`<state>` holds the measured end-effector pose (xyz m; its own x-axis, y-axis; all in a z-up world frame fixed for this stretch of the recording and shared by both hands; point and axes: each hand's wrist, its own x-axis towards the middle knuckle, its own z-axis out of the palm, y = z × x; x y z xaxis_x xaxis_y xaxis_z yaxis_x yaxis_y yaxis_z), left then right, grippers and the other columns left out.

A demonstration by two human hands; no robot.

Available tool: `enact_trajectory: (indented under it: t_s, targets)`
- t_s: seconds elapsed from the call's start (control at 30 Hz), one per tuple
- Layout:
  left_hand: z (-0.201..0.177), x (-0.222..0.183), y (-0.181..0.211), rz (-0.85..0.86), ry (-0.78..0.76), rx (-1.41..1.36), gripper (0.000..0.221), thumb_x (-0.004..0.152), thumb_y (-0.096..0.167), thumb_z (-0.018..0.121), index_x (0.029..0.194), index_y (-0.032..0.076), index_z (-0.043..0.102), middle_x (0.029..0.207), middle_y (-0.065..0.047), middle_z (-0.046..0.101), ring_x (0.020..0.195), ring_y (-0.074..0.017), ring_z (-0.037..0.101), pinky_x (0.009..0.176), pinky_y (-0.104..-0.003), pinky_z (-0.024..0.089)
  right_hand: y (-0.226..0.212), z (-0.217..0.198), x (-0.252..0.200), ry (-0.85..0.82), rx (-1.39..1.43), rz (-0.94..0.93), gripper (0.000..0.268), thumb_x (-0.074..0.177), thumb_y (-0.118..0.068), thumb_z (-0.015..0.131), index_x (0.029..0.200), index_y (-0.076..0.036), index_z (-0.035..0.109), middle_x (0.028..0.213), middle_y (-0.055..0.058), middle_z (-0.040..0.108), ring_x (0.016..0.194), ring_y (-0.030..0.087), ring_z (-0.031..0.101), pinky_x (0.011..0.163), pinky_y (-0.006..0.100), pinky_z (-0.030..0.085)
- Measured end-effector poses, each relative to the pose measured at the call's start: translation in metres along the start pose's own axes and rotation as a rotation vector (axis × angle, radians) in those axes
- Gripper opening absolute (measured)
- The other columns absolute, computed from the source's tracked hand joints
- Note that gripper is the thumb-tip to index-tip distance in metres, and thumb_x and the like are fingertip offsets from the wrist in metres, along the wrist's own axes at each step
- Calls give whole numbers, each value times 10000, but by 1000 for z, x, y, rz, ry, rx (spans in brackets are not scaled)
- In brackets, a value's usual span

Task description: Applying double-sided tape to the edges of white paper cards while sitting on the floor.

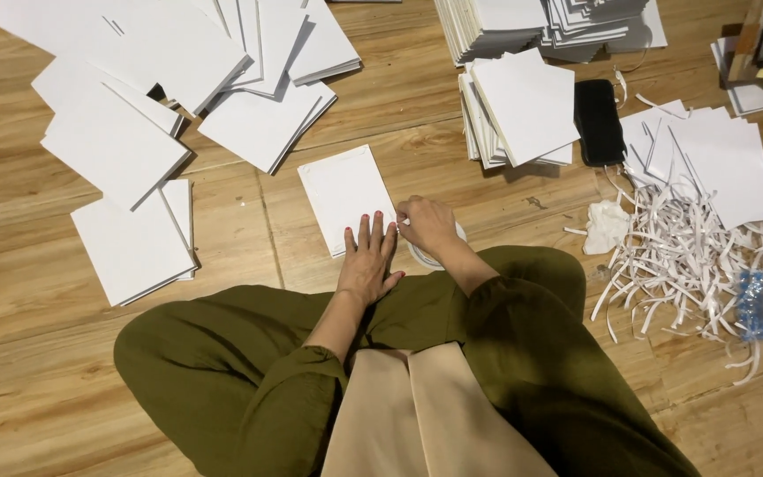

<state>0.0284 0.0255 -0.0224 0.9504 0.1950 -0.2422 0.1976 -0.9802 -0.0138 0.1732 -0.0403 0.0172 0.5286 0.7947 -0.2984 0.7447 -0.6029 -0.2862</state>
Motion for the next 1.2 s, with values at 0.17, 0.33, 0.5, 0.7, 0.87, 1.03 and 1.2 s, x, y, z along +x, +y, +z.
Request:
enact_trajectory:
  t_s: [0.17, 0.33, 0.5, 0.7, 0.87, 1.03, 1.2]
  targets:
    - [1, 2, -1, 23, -1, 49, 881, 794, 634, 398, 1421, 90, 105, 1457, -214, 75, 1333, -400, 120, 1028, -571, 215, -4, -7, -2, 20, -96, -180, 60, 761, -186, 585, 788, -141, 615, 811, 81, 605, 788, 325, 639, 710, 431, 513]
    - [2, 1, -4, 48, 33, 90, 901, 785, 644, 416, 1415, 74, 117, 1445, -238, 103, 1317, -425, 155, 1011, -579, 241, 19, 10, 11, 40, -259, -434, 67, 774, -249, 526, 799, -188, 540, 819, 10, 563, 717, 268, 635, 666, 386, 501]
    - [7, 3, -5, 69, 21, 110, 924, 780, 654, 413, 1413, 58, 101, 1440, -251, 113, 1311, -432, 177, 994, -575, 277, 26, 16, 12, 147, -433, -638, 69, 768, -249, 505, 822, -207, 496, 836, -17, 534, 684, 214, 629, 661, 338, 477]
    - [7, 4, -3, 73, 22, 151, 920, 784, 643, 417, 1407, 41, 108, 1432, -271, 126, 1302, -444, 195, 975, -577, 292, 45, 39, 17, 275, -440, -672, 92, 793, -291, 456, 873, -248, 464, 852, -53, 504, 701, 169, 605, 671, 307, 447]
    - [1, 4, -3, 78, 9, 157, 913, 781, 643, 415, 1404, 43, 124, 1430, -276, 128, 1300, -451, 194, 964, -586, 298, 52, 45, 14, 290, -304, -638, 132, 823, -311, 416, 917, -237, 471, 895, -32, 509, 744, 188, 603, 679, 310, 464]
    - [-2, 4, -5, 87, -2, 158, 911, 781, 643, 409, 1402, 38, 128, 1424, -286, 139, 1294, -456, 207, 953, -588, 311, 66, 55, 17, 347, -357, -726, 143, 828, -290, 446, 959, -257, 493, 907, -50, 523, 771, 160, 602, 686, 293, 464]
    - [-9, 1, -3, 88, -25, 127, 908, 778, 630, 415, 1407, 46, 119, 1424, -273, 144, 1293, -447, 209, 953, -593, 305, 93, 28, -6, 196, 60, -253, 216, 885, -327, 451, 1060, -223, 523, 955, 25, 641, 886, 249, 630, 748, 376, 503]
